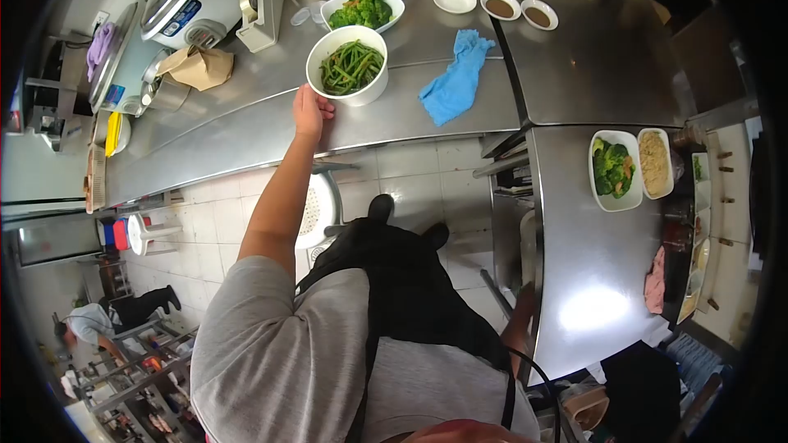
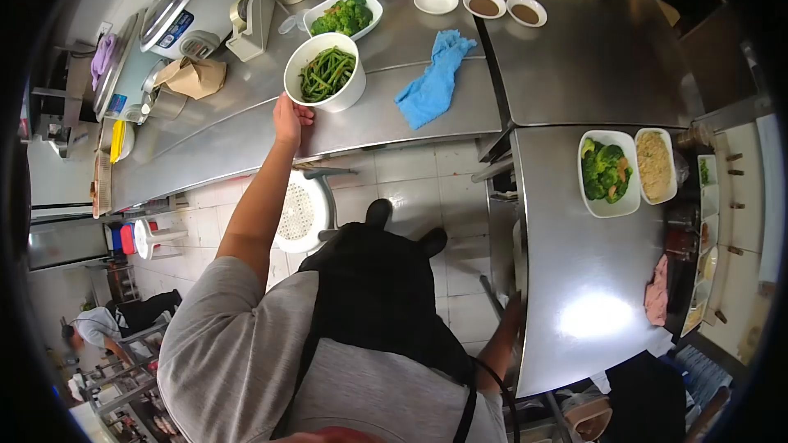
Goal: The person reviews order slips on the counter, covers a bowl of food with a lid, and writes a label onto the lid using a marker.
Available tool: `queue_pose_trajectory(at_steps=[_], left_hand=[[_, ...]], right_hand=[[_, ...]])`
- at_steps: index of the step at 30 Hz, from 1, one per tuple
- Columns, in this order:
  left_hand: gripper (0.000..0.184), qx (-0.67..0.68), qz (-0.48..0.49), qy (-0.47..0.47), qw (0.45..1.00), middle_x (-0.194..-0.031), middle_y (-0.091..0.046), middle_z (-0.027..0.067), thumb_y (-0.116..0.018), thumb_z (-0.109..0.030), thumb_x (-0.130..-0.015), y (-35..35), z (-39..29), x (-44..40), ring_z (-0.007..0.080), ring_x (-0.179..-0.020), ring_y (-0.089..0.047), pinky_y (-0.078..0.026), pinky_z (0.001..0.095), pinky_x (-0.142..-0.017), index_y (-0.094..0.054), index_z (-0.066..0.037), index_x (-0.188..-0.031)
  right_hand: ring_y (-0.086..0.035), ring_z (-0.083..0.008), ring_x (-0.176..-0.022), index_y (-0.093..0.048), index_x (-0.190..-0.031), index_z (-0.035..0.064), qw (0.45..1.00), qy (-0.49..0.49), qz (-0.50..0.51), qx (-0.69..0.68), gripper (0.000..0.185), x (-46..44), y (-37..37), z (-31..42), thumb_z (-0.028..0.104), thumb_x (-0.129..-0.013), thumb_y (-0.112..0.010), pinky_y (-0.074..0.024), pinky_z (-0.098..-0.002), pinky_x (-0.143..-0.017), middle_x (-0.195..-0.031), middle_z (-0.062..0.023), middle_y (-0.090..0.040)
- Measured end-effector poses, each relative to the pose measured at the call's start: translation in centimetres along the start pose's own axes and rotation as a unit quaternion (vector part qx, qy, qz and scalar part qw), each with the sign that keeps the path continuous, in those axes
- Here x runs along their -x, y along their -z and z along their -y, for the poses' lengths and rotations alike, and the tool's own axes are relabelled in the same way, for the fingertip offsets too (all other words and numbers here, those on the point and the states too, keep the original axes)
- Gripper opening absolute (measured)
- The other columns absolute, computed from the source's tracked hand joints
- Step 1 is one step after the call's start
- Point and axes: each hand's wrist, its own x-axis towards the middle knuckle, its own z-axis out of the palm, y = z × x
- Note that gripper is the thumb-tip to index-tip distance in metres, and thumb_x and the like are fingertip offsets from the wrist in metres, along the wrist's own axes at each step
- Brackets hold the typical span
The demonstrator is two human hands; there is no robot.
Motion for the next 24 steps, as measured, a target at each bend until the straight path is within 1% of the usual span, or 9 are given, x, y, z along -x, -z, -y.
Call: queue_pose_trajectory(at_steps=[2, 3, 5, 6, 10, 15, 16, 21, 24], left_hand=[[0.032, 0.014, 0.008, 0.006, 1.000, -0.061, -0.045, 0.0031, -0.034, -0.035, -0.086, 0.4, 0.1, -0.2, 0.0112, -0.047, -0.047, -0.041, 0.0221, -0.039, -0.044, -0.005, -0.077], [0.033, 0.021, 0.014, 0.009, 1.000, -0.061, -0.045, 0.0032, -0.034, -0.035, -0.086, 0.4, 0.1, -0.3, 0.0113, -0.047, -0.047, -0.041, 0.0223, -0.039, -0.044, -0.005, -0.077], [0.034, 0.039, 0.023, 0.020, 0.999, -0.061, -0.046, 0.0042, -0.034, -0.035, -0.086, 0.5, 0.0, -0.3, 0.0119, -0.048, -0.048, -0.041, 0.0226, -0.040, -0.043, -0.005, -0.076], [0.034, 0.046, 0.027, 0.023, 0.998, -0.062, -0.046, 0.0044, -0.033, -0.035, -0.086, 0.6, -0.1, -0.3, 0.0120, -0.048, -0.048, -0.041, 0.0224, -0.040, -0.044, -0.004, -0.076], [0.032, 0.103, 0.039, 0.073, 0.991, -0.061, -0.046, 0.0029, -0.032, -0.034, -0.086, 1.1, -0.8, -0.7, 0.0118, -0.049, -0.047, -0.039, 0.0224, -0.041, -0.044, -0.005, -0.079], [0.020, 0.160, 0.016, 0.004, 0.987, -0.062, -0.045, 0.0005, -0.041, -0.025, -0.084, 2.6, -3.3, 0.2, 0.0092, -0.051, -0.043, -0.033, 0.0201, -0.042, -0.046, -0.007, -0.088], [0.018, 0.153, 0.068, 0.001, 0.986, -0.063, -0.046, 0.0003, -0.042, -0.024, -0.084, 3.0, -4.5, 0.4, 0.0088, -0.051, -0.043, -0.033, 0.0198, -0.043, -0.046, -0.007, -0.089], [0.015, 0.071, 0.369, 0.023, 0.926, -0.068, -0.049, -0.0010, -0.048, -0.021, -0.083, 5.2, -11.4, 1.7, 0.0068, -0.060, -0.047, -0.036, 0.0186, -0.050, -0.050, -0.007, -0.089], [0.018, 0.106, 0.480, 0.014, 0.871, -0.074, -0.051, -0.0004, -0.052, -0.019, -0.081, 6.0, -11.8, 1.3, 0.0063, -0.064, -0.049, -0.038, 0.0188, -0.053, -0.048, -0.007, -0.094]], right_hand=[[-0.046, -0.0299, -0.099, -0.042, -0.111, 0.0013, 0.995, 0.065, -0.011, -0.079, 0.037, 1.8, 1.7, 2.2, 0.019, -0.079, -0.046, -0.0383, -0.0391, -0.080, -0.107, -0.0224, -0.046], [-0.047, -0.0361, -0.096, -0.041, -0.108, -0.0028, 0.921, 0.202, -0.200, -0.266, 0.037, 0.4, -2.0, 2.1, 0.014, -0.076, -0.049, -0.0378, -0.0391, -0.082, -0.105, -0.0226, -0.048], [-0.045, -0.0301, -0.101, -0.037, -0.114, -0.0027, 0.848, 0.299, -0.179, -0.400, 0.041, 3.0, 0.6, 6.1, 0.012, -0.077, -0.046, -0.0343, -0.0341, -0.086, -0.107, -0.0198, -0.046], [-0.044, -0.0221, -0.100, -0.037, -0.115, -0.0019, 0.782, 0.322, -0.078, -0.528, 0.040, 3.0, 1.4, 7.6, 0.012, -0.079, -0.045, -0.0346, -0.0312, -0.085, -0.108, -0.0143, -0.046], [-0.044, -0.0177, -0.101, -0.038, -0.114, -0.0009, 0.605, 0.323, 0.036, -0.726, 0.033, 7.7, 9.5, 15.5, 0.014, -0.085, -0.038, -0.0335, -0.0299, -0.088, -0.109, -0.0097, -0.046], [-0.045, -0.0185, -0.102, -0.035, -0.115, 0.0011, 0.436, 0.357, 0.188, -0.805, 0.031, 11.4, 15.3, 23.4, 0.015, -0.088, -0.033, -0.0347, -0.0332, -0.089, -0.110, -0.0096, -0.046], [-0.045, -0.0187, -0.103, -0.035, -0.115, 0.0014, 0.394, 0.342, 0.226, -0.822, 0.030, 11.6, 15.8, 24.9, 0.015, -0.088, -0.033, -0.0352, -0.0339, -0.089, -0.110, -0.0096, -0.045], [-0.045, -0.0189, -0.102, -0.034, -0.115, 0.0015, 0.416, 0.358, 0.233, -0.803, 0.030, 15.1, 18.0, 31.5, 0.015, -0.088, -0.032, -0.0356, -0.0341, -0.088, -0.110, -0.0095, -0.045], [-0.044, -0.0193, -0.103, -0.031, -0.116, 0.0008, 0.423, 0.375, 0.236, -0.791, 0.032, 16.9, 18.5, 35.2, 0.015, -0.088, -0.032, -0.0355, -0.0339, -0.088, -0.112, -0.0107, -0.043]])
